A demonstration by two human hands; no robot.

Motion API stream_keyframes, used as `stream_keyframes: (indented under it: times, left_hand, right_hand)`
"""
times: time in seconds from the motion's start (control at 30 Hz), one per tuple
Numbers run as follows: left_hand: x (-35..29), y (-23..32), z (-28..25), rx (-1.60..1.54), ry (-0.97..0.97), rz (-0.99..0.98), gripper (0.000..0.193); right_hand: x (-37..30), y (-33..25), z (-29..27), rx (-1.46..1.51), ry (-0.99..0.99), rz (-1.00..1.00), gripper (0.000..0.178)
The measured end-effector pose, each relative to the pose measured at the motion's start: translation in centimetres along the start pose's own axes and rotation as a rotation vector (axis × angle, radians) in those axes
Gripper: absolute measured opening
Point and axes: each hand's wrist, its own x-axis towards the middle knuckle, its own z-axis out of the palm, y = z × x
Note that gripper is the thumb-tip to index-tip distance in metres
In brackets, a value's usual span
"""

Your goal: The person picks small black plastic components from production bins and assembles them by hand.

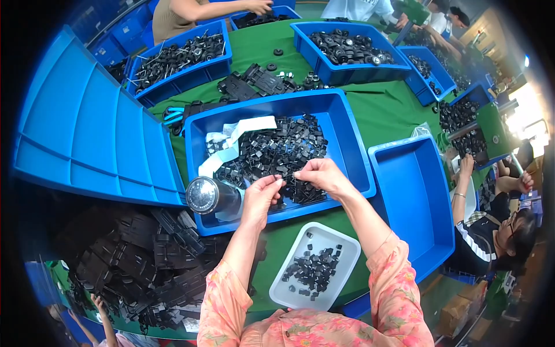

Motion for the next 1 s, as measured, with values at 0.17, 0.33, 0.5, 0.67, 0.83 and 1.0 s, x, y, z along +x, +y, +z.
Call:
stream_keyframes:
  times: [0.17, 0.33, 0.5, 0.67, 0.83, 1.0]
  left_hand:
    - [-1.0, 0.7, 1.3, 0.142, -0.12, 0.03, 0.028]
    - [-0.4, -0.2, 0.0, -0.015, -0.06, 0.022, 0.026]
    - [-0.1, -0.3, 0.0, -0.106, -0.033, 0.026, 0.019]
    - [0.0, -0.2, -0.2, -0.189, -0.005, -0.016, 0.016]
    - [0.0, 0.1, 0.3, -0.151, -0.006, -0.031, 0.015]
    - [0.0, 0.0, 0.0, -0.186, -0.024, -0.021, 0.018]
  right_hand:
    - [-0.2, -0.5, 2.1, 0.063, -0.026, -0.11, 0.016]
    - [-0.3, -0.9, 1.9, 0.094, -0.013, -0.093, 0.026]
    - [-1.0, 0.9, 1.4, -1.007, -0.001, -0.14, 0.023]
    - [0.2, 1.5, 1.4, -1.138, 0.004, -0.095, 0.02]
    - [-0.2, 1.9, 1.3, -1.087, 0.129, -0.316, 0.016]
    - [1.2, 2.1, 0.0, -0.966, 0.043, -0.105, 0.015]
